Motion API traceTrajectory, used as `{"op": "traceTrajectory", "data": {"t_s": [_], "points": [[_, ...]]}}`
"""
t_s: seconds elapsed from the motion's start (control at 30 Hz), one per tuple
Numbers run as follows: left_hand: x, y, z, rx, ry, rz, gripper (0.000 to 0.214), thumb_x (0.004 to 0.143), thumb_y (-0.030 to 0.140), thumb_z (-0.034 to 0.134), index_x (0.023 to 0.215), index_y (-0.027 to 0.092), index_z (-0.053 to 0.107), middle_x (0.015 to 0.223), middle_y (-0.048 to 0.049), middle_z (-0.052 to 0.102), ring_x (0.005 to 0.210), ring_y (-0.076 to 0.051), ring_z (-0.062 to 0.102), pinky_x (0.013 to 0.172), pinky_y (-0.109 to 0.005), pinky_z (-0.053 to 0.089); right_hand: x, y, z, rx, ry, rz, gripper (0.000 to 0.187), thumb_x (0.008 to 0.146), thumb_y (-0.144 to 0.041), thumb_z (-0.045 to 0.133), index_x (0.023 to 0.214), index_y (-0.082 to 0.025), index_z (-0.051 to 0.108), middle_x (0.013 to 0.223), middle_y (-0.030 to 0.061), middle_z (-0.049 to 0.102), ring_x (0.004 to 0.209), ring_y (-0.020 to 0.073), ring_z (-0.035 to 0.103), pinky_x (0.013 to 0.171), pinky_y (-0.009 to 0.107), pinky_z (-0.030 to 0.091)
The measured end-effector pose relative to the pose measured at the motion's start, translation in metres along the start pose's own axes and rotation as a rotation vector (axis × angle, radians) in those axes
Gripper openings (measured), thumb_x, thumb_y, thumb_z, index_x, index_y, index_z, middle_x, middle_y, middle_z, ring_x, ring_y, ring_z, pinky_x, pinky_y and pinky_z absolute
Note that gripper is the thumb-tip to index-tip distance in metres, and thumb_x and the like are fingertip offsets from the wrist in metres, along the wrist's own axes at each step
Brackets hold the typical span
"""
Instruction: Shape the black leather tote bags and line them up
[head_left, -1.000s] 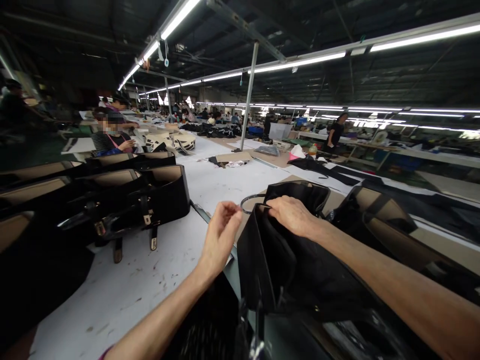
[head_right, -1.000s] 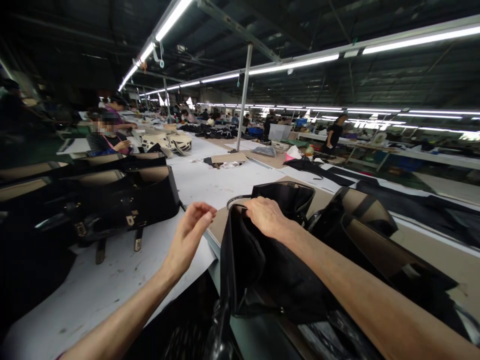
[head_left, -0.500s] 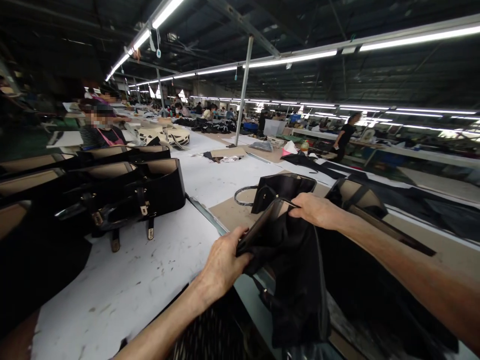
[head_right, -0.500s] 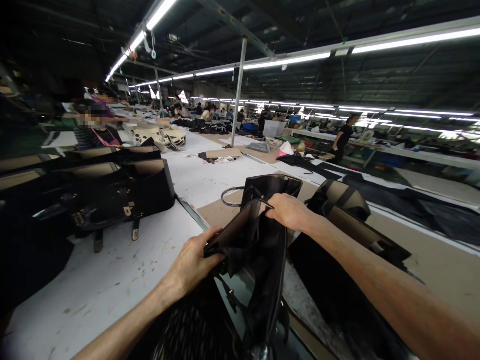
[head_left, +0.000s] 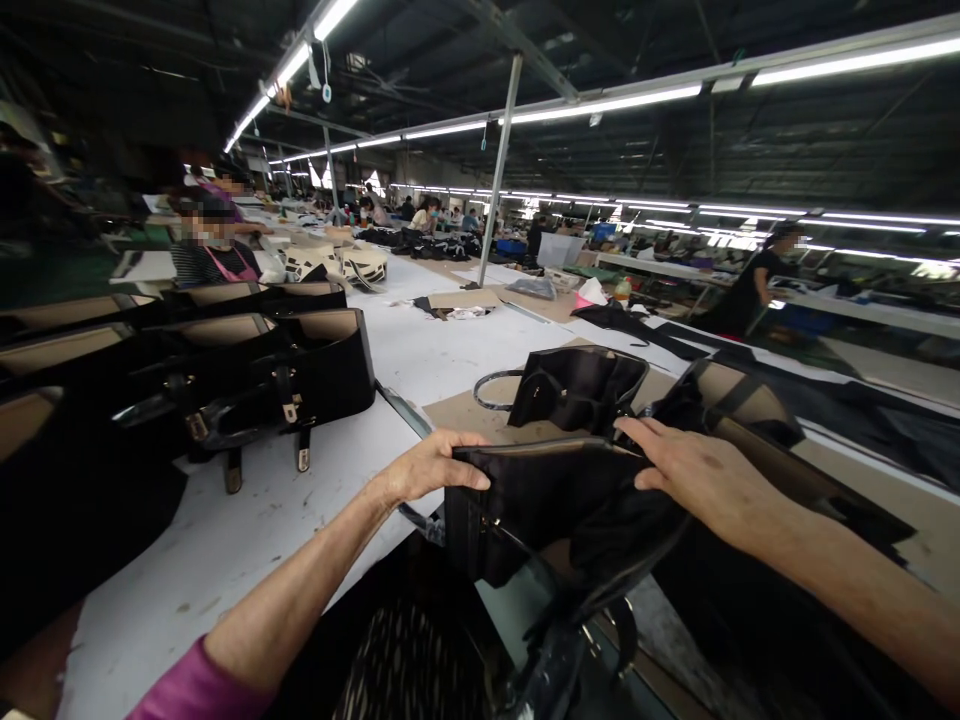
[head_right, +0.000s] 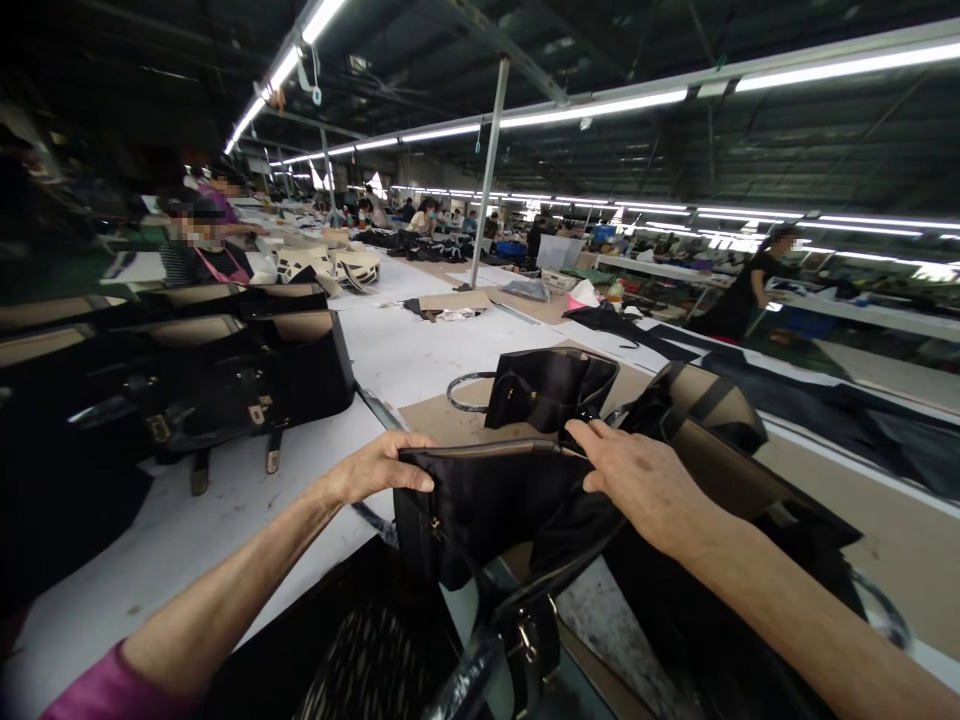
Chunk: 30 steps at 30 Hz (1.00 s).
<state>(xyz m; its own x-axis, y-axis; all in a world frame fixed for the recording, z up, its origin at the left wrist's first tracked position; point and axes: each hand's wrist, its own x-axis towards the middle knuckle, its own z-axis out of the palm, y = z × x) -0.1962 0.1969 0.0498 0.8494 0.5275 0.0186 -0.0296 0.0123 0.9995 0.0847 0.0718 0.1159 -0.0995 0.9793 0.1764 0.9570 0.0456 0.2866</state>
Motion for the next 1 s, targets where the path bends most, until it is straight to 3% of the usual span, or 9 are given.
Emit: {"op": "traceTrajectory", "data": {"t_s": [0.1, 0.2, 0.27, 0.43, 0.5, 0.63, 0.73, 1.0], "points": [[0.0, 0.002, 0.003, -0.027, 0.019, 0.013, 0.028, 0.062, 0.018, 0.066, 0.088, 0.011, 0.062, 0.078, -0.0024, 0.062, 0.071, -0.012, 0.054, 0.067, -0.021, 0.043, 0.003, -0.009, -0.007, -0.17, 0.118, -0.228, 0.051, 0.07, -0.006, 0.045, 0.119, -0.021, 0.042, 0.118, 0.0067, 0.05, 0.099, 0.0225, 0.05, 0.079, 0.035, 0.039], [0.0, 0.0, 0.007, -0.04, 0.038, 0.027, 0.027, 0.064, 0.019, 0.065, 0.09, 0.012, 0.06, 0.078, -0.0014, 0.061, 0.07, -0.011, 0.054, 0.066, -0.021, 0.042, 0.008, -0.025, -0.016, -0.19, 0.12, -0.342, 0.049, 0.069, -0.001, 0.041, 0.114, -0.02, 0.046, 0.118, 0.0074, 0.05, 0.1, 0.0236, 0.048, 0.079, 0.036, 0.039], [-0.001, -0.002, 0.01, -0.055, 0.036, 0.015, 0.026, 0.066, 0.02, 0.064, 0.09, 0.013, 0.058, 0.076, -0.0004, 0.059, 0.067, -0.011, 0.053, 0.062, -0.021, 0.042, 0.01, -0.037, -0.021, -0.047, 0.104, -0.308, 0.042, 0.072, -0.004, 0.042, 0.111, -0.021, 0.047, 0.113, 0.0064, 0.051, 0.098, 0.0218, 0.049, 0.079, 0.034, 0.04], [-0.006, -0.004, 0.016, -0.094, 0.029, 0.007, 0.024, 0.068, 0.021, 0.062, 0.09, 0.014, 0.055, 0.073, 0.0013, 0.056, 0.063, -0.009, 0.05, 0.058, -0.019, 0.04, 0.019, -0.059, -0.034, 0.495, -0.017, 0.011, 0.031, 0.076, -0.014, 0.048, 0.105, -0.025, 0.047, 0.101, -0.0008, 0.052, 0.068, 0.0094, 0.052, 0.063, 0.022, 0.043], [-0.007, -0.002, 0.018, -0.085, 0.029, 0.027, 0.023, 0.068, 0.021, 0.062, 0.089, 0.014, 0.056, 0.071, 0.0018, 0.055, 0.063, -0.008, 0.049, 0.058, -0.018, 0.039, 0.023, -0.065, -0.037, 0.602, -0.059, 0.001, 0.03, 0.077, -0.015, 0.048, 0.104, -0.027, 0.048, 0.102, -0.0027, 0.051, 0.063, 0.0072, 0.05, 0.06, 0.021, 0.041], [-0.008, 0.0, 0.02, -0.04, 0.049, 0.046, 0.022, 0.067, 0.021, 0.062, 0.088, 0.013, 0.057, 0.072, 0.0015, 0.055, 0.064, -0.009, 0.049, 0.059, -0.018, 0.038, 0.029, -0.071, -0.031, 0.629, -0.06, -0.165, 0.02, 0.079, -0.014, 0.047, 0.095, -0.025, 0.052, 0.101, -0.0028, 0.049, 0.072, 0.0082, 0.051, 0.067, 0.021, 0.038], [-0.008, -0.003, 0.019, -0.087, 0.065, 0.014, 0.028, 0.066, 0.022, 0.063, 0.092, 0.014, 0.057, 0.073, 0.0007, 0.056, 0.064, -0.01, 0.051, 0.06, -0.02, 0.04, 0.028, -0.071, -0.021, 0.553, -0.052, -0.176, 0.01, 0.082, -0.019, 0.044, 0.078, -0.021, 0.053, 0.089, -0.0026, 0.049, 0.064, 0.0075, 0.048, 0.063, 0.022, 0.036], [-0.009, -0.009, 0.019, -0.065, 0.147, 0.058, 0.031, 0.068, 0.028, 0.065, 0.094, 0.014, 0.059, 0.075, 0.0003, 0.06, 0.068, -0.011, 0.053, 0.063, -0.019, 0.041, 0.025, -0.067, -0.014, 0.513, -0.054, -0.056, 0.032, 0.087, -0.033, 0.037, 0.058, -0.019, 0.037, 0.057, -0.0042, 0.044, 0.055, 0.0095, 0.043, 0.055, 0.023, 0.03]]}}
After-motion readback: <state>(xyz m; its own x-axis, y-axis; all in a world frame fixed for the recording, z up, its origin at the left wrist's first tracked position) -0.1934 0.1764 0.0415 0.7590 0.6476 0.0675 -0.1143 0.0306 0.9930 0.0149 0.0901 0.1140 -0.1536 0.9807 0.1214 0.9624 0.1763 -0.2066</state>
